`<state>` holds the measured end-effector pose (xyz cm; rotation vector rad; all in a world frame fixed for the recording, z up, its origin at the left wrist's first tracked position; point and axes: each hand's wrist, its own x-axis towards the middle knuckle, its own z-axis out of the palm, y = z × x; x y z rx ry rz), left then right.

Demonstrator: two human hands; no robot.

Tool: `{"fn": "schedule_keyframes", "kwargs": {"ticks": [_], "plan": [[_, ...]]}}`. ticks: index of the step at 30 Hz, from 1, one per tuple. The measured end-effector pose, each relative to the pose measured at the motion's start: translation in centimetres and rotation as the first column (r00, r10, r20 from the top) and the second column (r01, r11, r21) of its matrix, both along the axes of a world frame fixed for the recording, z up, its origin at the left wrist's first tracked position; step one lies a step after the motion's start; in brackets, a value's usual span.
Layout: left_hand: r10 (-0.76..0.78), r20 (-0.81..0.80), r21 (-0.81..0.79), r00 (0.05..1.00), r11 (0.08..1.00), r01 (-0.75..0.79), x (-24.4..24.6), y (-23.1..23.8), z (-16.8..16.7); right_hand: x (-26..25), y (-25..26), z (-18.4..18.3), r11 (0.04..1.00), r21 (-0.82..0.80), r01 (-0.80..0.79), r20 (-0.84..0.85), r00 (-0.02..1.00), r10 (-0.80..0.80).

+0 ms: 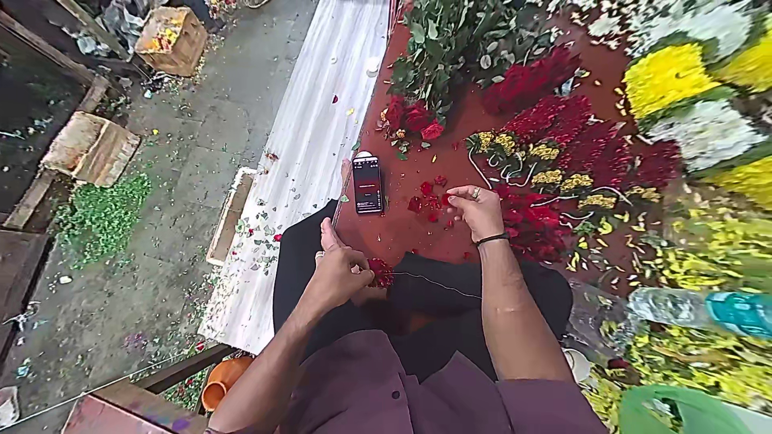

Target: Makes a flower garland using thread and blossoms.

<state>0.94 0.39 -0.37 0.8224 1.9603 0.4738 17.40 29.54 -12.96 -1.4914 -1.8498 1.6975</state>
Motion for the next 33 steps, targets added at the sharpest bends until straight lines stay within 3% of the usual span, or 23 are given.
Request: {"fn": "schedule_keyframes", "kwargs": {"ticks": [4,8,19,27,33], "plan": [[-0.011,0.019,0.006,1.000,1.000,0.011,0.5,0.0,0.0,0.5,-2.4,4.7,0.999,-0.042,-0.008,-0.174,0.985,0.001],[-0.023,0.015,0.018,1.000,1.000,0.022,0.7,0.1,0.4,1.1,-4.9,7.1,0.992,-0.112,-0.052,-0.284,0.959,0.018],[-0.033,-0.021,-0.016,0.999,0.999,0.033,0.5,-0.1,0.3,1.4,-6.9,5.6,0.985,-0.149,-0.086,-0.383,0.923,0.023],[0.009,-0.027,-0.017,1.000,1.000,-0.009,0.6,1.0,0.4,1.7,-7.6,6.2,0.995,-0.010,-0.095,-0.435,0.897,0.081],[0.151,-0.027,0.009,0.988,0.988,-0.151,0.5,1.3,0.2,0.8,-9.9,9.0,0.997,-0.069,0.047,-0.511,0.856,-0.075]]}}
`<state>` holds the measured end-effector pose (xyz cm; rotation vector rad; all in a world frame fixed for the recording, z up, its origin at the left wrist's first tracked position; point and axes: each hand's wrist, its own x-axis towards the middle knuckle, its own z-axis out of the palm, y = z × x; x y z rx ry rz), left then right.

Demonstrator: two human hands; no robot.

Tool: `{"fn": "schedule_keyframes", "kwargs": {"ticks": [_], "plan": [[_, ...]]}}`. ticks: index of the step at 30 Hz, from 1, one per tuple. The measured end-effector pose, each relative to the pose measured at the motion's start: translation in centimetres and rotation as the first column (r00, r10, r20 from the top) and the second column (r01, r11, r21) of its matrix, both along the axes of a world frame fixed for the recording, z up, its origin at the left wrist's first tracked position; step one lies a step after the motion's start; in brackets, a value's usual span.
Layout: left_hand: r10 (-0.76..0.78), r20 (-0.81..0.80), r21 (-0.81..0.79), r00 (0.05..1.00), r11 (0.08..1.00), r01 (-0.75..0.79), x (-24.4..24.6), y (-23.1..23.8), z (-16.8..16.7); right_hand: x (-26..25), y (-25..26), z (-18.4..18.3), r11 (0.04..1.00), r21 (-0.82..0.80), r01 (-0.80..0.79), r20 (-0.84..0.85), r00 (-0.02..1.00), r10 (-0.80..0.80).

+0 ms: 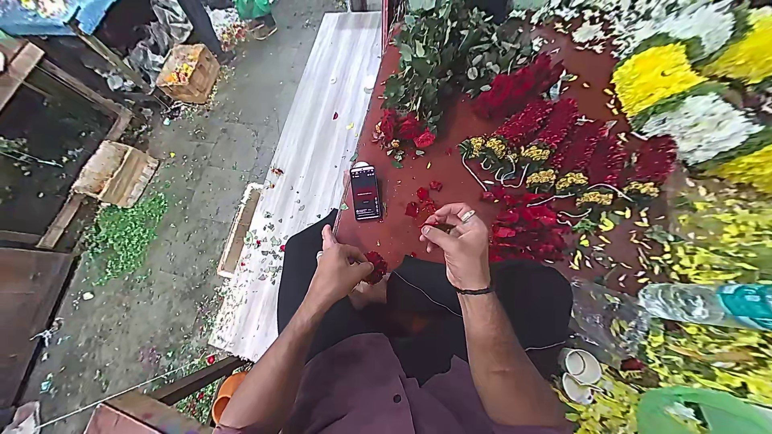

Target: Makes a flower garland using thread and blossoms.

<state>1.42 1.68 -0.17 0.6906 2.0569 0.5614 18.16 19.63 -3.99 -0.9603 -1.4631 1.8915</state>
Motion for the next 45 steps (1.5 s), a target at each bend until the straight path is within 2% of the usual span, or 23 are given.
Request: {"fn": "schedule_keyframes", "kwargs": {"ticks": [5,8,11,14,19,25,28,30,31,33,36,38,41,43,45], "plan": [[0.096,0.041,0.095,0.995,0.991,-0.100,0.0,-0.2,-1.0,0.1,-3.7,2.5,0.972,-0.235,-0.002,-0.055,0.998,-0.012],[0.116,0.081,0.118,0.990,0.985,-0.125,0.2,0.0,-1.3,-0.1,-6.2,2.2,0.940,-0.340,-0.007,-0.033,0.999,-0.005],[0.107,0.167,0.167,0.980,0.977,-0.135,0.5,0.2,-1.0,-0.6,-7.5,1.0,0.931,-0.365,0.031,0.042,0.999,-0.017],[0.090,0.216,0.195,0.972,0.972,-0.133,0.9,0.3,-0.6,-1.0,-7.7,0.3,0.940,-0.337,0.053,0.103,0.995,-0.019],[0.071,0.199,0.202,0.977,0.973,-0.111,0.9,0.3,-1.4,-1.1,-7.7,-0.1,0.951,-0.302,0.061,0.136,0.990,-0.020],[0.086,0.170,0.162,0.982,0.980,-0.114,0.8,0.5,-1.8,-0.1,-7.1,-1.2,0.964,-0.245,-0.099,0.225,0.962,0.156],[0.105,0.141,0.104,0.984,0.987,-0.121,0.1,0.4,-1.5,0.7,-6.0,-1.4,0.987,-0.043,-0.158,0.304,0.938,0.163],[0.106,0.133,0.080,0.985,0.990,-0.117,-0.3,0.2,-1.4,1.3,-5.3,-2.2,0.945,0.127,-0.303,0.401,0.887,0.230],[0.105,0.132,0.069,0.986,0.991,-0.115,-0.5,0.1,-1.5,1.5,-5.1,-2.7,0.908,0.126,-0.401,0.427,0.848,0.315],[0.113,0.136,0.053,0.984,0.991,-0.121,-0.8,0.1,-1.4,1.6,-5.0,-3.5,0.856,0.044,-0.515,0.407,0.792,0.456],[0.156,0.123,0.025,0.980,0.987,-0.160,-1.2,0.5,-0.9,1.6,-4.2,-3.5,0.898,0.080,-0.432,0.353,0.855,0.380],[0.196,0.126,0.012,0.972,0.980,-0.199,-1.3,0.2,-0.9,2.0,-3.3,-2.8,0.894,0.125,-0.431,0.329,0.868,0.373],[0.211,0.127,0.010,0.969,0.977,-0.214,-1.6,0.1,-1.3,2.8,-2.7,-2.1,0.804,0.108,-0.585,0.245,0.800,0.548],[0.137,0.061,-0.027,0.989,0.990,-0.136,-1.5,0.6,-0.9,3.0,-3.0,-1.4,0.748,0.113,-0.654,0.137,0.756,0.640],[-0.085,-0.041,-0.124,0.996,0.989,0.079,-0.9,1.4,0.8,2.7,-3.3,-0.3,0.772,0.153,-0.617,0.009,0.782,0.624]]}}
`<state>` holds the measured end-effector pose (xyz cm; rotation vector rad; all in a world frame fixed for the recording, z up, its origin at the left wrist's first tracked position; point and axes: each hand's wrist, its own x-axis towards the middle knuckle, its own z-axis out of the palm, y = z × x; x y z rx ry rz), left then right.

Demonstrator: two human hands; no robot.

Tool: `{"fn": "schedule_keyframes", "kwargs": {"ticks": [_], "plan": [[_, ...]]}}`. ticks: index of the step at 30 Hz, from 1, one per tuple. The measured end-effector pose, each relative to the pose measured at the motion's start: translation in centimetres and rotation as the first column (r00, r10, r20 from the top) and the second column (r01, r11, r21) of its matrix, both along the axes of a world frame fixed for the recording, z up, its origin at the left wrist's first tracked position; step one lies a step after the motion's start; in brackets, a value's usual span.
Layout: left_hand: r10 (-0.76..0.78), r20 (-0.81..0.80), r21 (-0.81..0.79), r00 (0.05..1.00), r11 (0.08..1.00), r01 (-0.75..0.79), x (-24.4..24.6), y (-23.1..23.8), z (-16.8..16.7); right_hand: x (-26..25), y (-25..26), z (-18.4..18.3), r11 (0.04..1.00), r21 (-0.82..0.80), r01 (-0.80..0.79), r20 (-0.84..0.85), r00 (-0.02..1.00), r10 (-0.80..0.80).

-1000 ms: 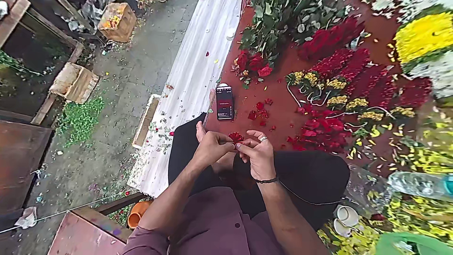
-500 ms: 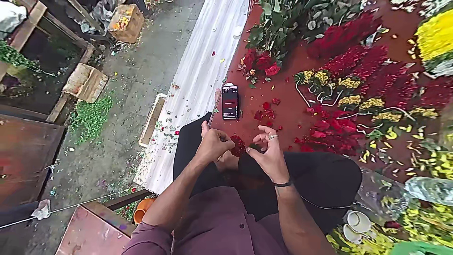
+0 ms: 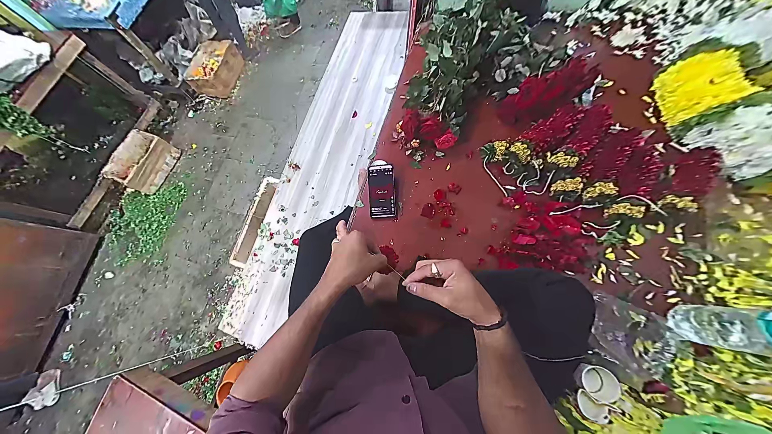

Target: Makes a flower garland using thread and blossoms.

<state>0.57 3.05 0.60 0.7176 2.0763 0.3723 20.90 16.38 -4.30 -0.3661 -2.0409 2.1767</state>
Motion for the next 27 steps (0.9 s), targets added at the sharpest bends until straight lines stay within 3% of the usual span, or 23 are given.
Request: {"fn": "schedule_keyframes", "kwargs": {"ticks": [2,4,5,8,10,12,14,16,19,23,25,27], "plan": [[-0.301,0.021,-0.054,0.953,0.952,0.302,1.1,1.0,2.6,-0.4,0.5,0.5,0.995,-0.009,0.095,-0.090,0.991,-0.095],[-0.524,0.134,0.109,0.841,0.852,0.513,2.0,1.8,4.7,-0.5,1.3,-0.1,0.990,-0.064,0.124,-0.115,0.985,-0.130],[-0.568,0.186,0.245,0.802,0.817,0.522,2.2,2.2,5.4,-0.5,1.5,-0.8,0.984,-0.141,0.106,-0.118,0.985,-0.123],[-0.452,0.327,0.564,0.830,0.798,0.212,2.8,3.4,5.5,-0.1,0.6,-1.5,0.904,-0.416,0.099,-0.069,0.988,-0.140],[-0.244,0.330,0.584,0.912,0.811,0.005,3.1,3.8,4.7,0.2,-0.7,-1.8,0.883,-0.454,0.115,-0.053,0.986,-0.156],[-0.025,0.151,0.552,0.988,0.831,-0.063,2.9,3.7,3.1,-0.2,-1.1,-2.3,0.896,-0.444,0.025,-0.126,0.988,-0.090],[0.087,-0.098,0.485,0.991,0.874,-0.029,2.3,3.1,1.2,-0.4,-0.8,-2.2,0.921,-0.389,-0.018,-0.161,0.986,-0.049],[0.063,-0.169,0.360,0.984,0.933,0.002,1.2,1.9,0.0,-0.3,-0.5,-1.9,0.946,-0.320,0.048,-0.129,0.987,-0.094],[-0.086,-0.015,0.187,0.996,0.978,0.087,-0.2,0.0,0.3,0.2,0.6,-1.8,0.946,-0.293,0.139,-0.048,0.986,-0.160],[-0.239,0.167,0.172,0.957,0.962,0.210,-0.3,-1.6,1.1,0.5,3.2,-1.5,0.963,-0.253,0.090,0.183,0.982,-0.044],[-0.243,0.163,0.184,0.956,0.960,0.213,0.0,-1.7,1.4,0.1,5.2,-2.5,0.982,-0.115,0.151,0.437,0.895,-0.086],[-0.213,0.157,0.182,0.964,0.966,0.184,0.2,-1.6,1.6,-0.9,7.6,-5.7,0.954,0.162,0.252,0.657,0.694,-0.294]]}}
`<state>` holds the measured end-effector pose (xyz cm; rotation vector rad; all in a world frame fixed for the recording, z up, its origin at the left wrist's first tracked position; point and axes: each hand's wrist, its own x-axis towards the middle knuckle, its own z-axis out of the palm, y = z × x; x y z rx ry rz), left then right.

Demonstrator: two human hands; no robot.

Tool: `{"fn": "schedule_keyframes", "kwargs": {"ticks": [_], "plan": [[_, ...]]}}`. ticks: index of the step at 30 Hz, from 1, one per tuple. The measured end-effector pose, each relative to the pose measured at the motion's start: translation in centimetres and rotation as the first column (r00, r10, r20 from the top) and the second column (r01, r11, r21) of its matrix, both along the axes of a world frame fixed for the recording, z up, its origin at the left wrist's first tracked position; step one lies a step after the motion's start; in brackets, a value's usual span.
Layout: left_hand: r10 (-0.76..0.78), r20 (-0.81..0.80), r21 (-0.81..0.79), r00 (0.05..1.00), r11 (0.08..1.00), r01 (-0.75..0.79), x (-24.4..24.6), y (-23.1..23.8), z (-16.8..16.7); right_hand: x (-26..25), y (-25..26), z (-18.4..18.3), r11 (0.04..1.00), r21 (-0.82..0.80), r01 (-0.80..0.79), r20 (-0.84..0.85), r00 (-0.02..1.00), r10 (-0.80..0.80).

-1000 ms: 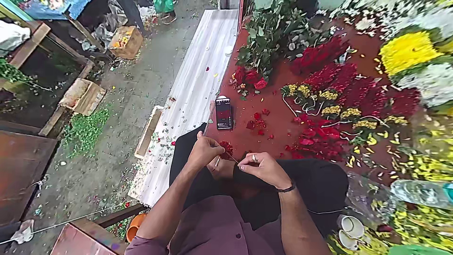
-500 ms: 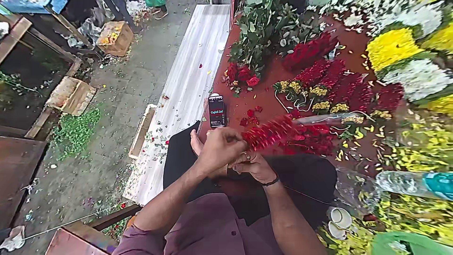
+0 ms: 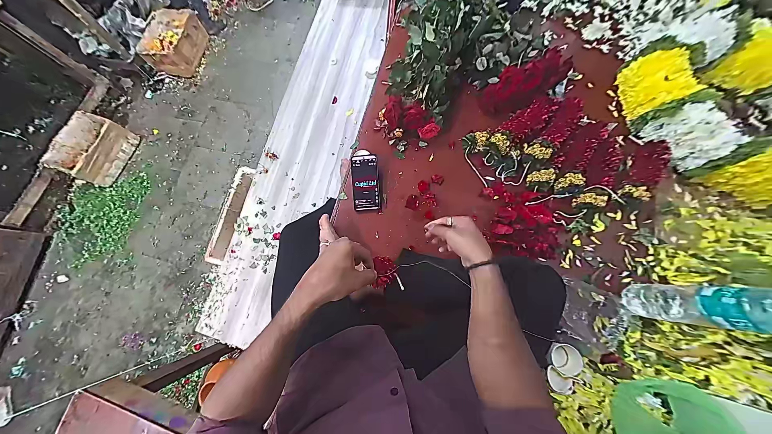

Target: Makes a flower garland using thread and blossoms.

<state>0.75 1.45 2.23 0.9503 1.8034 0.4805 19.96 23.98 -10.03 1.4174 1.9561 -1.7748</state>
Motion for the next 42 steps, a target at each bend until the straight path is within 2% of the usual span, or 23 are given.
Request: {"fn": "schedule_keyframes", "kwargs": {"ticks": [2,3,5,7,10,13,14,15,16,17,18,19,21,22,24,27,30,32,34,37,42], "plan": [[0.019,-0.004,-0.010,1.000,1.000,-0.019,0.1,0.3,0.0,-1.3,2.3,-4.1,0.971,0.238,0.015,0.276,0.958,-0.082],[0.022,0.004,-0.010,1.000,1.000,-0.022,0.0,0.3,-0.1,-2.1,3.0,-5.5,0.955,0.297,-0.016,0.377,0.921,-0.101],[0.024,0.014,0.002,1.000,1.000,-0.024,-0.2,0.0,-0.6,-3.3,3.2,-7.9,0.927,0.369,-0.063,0.493,0.859,-0.138],[0.033,0.009,0.003,0.999,0.999,-0.033,-0.5,-0.6,-0.8,-4.0,2.6,-9.3,0.899,0.432,-0.069,0.511,0.840,-0.181],[0.062,-0.021,-0.018,0.998,0.998,-0.062,-1.2,-1.6,-0.8,-4.3,2.4,-9.5,0.885,0.465,0.003,0.363,0.911,-0.194],[0.081,-0.040,-0.041,0.996,0.996,-0.082,-1.5,-1.7,-0.9,-3.4,2.5,-8.4,0.864,0.455,0.216,0.032,0.966,-0.258],[0.084,-0.037,-0.042,0.996,0.995,-0.086,-1.4,-1.6,-0.9,-3.7,1.5,-6.2,0.850,0.431,0.302,-0.077,0.951,-0.298],[0.084,-0.030,-0.033,0.996,0.996,-0.085,-1.3,-1.5,-0.9,-4.6,-0.1,-1.7,0.862,0.364,0.352,-0.111,0.936,-0.334],[0.086,-0.011,-0.012,0.996,0.996,-0.086,-1.2,-1.5,-0.9,-6.2,-1.2,5.5,0.941,0.141,0.307,0.047,0.947,-0.316],[0.085,0.003,0.006,0.996,0.996,-0.085,-1.0,-1.4,-0.9,-7.1,-2.4,9.5,0.941,0.074,0.331,0.053,0.940,-0.336],[0.084,0.019,0.021,0.996,0.996,-0.084,-0.9,-1.4,-1.0,-6.8,-3.1,10.8,0.935,0.071,0.347,-0.030,0.938,-0.345],[0.085,0.031,0.030,0.996,0.996,-0.085,-0.8,-1.4,-1.1,-5.9,-3.2,10.0,0.936,0.074,0.344,-0.162,0.930,-0.329],[0.089,0.044,0.023,0.995,0.996,-0.090,-0.6,-1.3,-1.2,-3.2,-2.0,4.2,0.922,0.091,0.376,-0.427,0.851,-0.304],[0.090,0.047,0.017,0.995,0.996,-0.091,-0.5,-1.2,-1.2,-2.3,-1.4,2.3,0.921,0.063,0.383,-0.459,0.831,-0.314],[0.090,0.051,0.003,0.995,0.996,-0.091,-0.3,-1.2,-1.1,-1.4,-1.6,1.7,0.919,0.016,0.394,-0.455,0.821,-0.345],[0.085,0.040,-0.006,0.996,0.996,-0.084,-0.2,-1.3,-1.0,-1.4,-2.5,2.9,0.908,-0.041,0.418,-0.446,0.806,-0.391],[0.078,0.023,0.000,0.997,0.997,-0.078,-0.1,-1.2,-0.6,-3.4,-4.1,8.8,0.896,-0.084,0.436,-0.313,0.842,-0.439],[0.076,0.012,-0.008,0.997,0.997,-0.076,0.0,-1.1,-0.3,-3.8,-4.4,9.8,0.895,-0.104,0.435,-0.279,0.851,-0.446],[0.080,0.010,-0.004,0.997,0.997,-0.080,0.1,-1.1,-0.3,-3.0,-4.0,7.8,0.908,-0.116,0.403,-0.327,0.848,-0.418],[0.084,0.011,-0.020,0.996,0.996,-0.084,0.2,-1.1,-0.4,-1.3,-2.6,2.5,0.934,-0.131,0.331,-0.444,0.823,-0.354],[0.094,0.010,-0.023,0.995,0.995,-0.094,0.2,-1.0,-0.2,-1.0,-2.6,1.7,0.952,-0.082,0.295,-0.515,0.805,-0.294]]}}
